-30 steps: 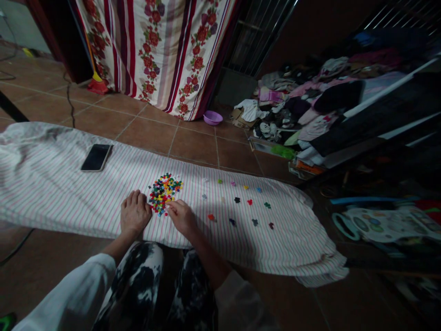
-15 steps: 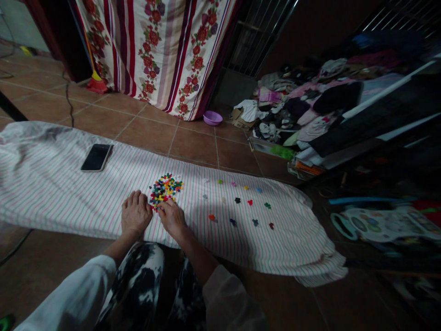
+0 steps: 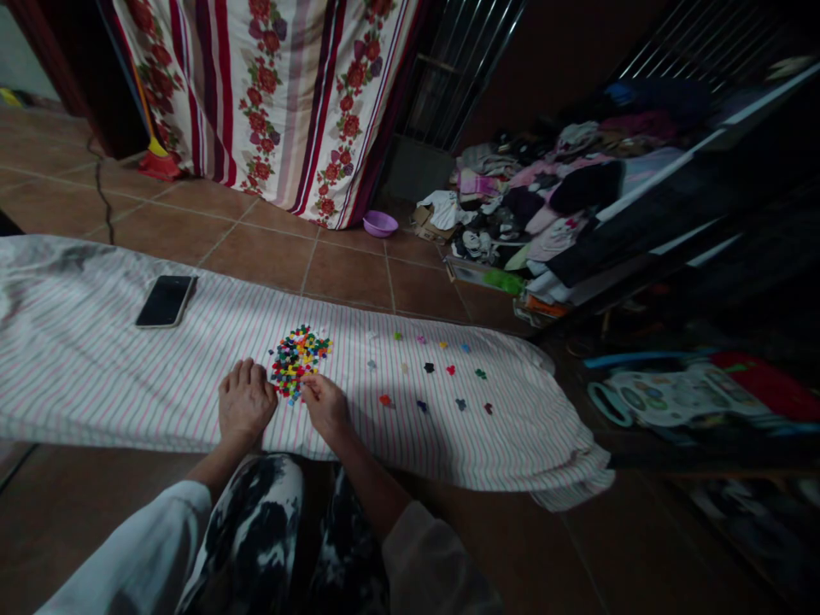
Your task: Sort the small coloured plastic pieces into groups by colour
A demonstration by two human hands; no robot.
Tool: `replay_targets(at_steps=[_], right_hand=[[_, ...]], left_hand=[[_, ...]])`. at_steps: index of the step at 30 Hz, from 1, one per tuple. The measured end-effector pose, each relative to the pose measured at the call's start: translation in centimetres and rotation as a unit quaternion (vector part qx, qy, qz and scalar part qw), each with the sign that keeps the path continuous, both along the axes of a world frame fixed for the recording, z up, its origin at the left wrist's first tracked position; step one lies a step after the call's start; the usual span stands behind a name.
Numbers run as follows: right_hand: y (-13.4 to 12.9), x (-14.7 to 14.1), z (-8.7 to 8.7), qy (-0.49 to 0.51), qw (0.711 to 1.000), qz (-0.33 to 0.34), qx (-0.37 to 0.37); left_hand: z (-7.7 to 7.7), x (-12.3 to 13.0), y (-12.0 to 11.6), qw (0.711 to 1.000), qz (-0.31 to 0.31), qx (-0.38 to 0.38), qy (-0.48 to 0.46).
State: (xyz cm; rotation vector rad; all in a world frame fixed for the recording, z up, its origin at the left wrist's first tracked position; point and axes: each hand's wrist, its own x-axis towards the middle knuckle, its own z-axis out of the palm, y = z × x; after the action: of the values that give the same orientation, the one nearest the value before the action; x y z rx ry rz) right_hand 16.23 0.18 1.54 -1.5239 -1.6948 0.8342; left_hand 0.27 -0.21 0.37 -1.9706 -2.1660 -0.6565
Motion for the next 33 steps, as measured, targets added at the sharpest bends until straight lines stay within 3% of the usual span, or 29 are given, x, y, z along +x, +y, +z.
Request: replay_targets(at_steps=[9,15,21,33], right_hand=[[-0.6,3.6,1.0,-0.031,0.995,-0.095,0.027],[2.5,9.2,0.0,-0.02,0.985,-0.146,0.087],[5.8,13.6,0.1,-0.086,0.977,-0.167,0.101],[6.9,14.7,-1.2,-0.152,0.978,-0.128,0.065]], left_hand=[[-0.1,-0.1,0.0,1.0,-0.015,0.0,0.002],[-0.2,-0.2,0.1,1.0,-0.012,-0.003,0.006],[0.0,-0.1,0.0,1.0,-0.004,-0.009,0.002],[0.3,-0.1,0.0,1.0,-0.003,-0.004,0.0]])
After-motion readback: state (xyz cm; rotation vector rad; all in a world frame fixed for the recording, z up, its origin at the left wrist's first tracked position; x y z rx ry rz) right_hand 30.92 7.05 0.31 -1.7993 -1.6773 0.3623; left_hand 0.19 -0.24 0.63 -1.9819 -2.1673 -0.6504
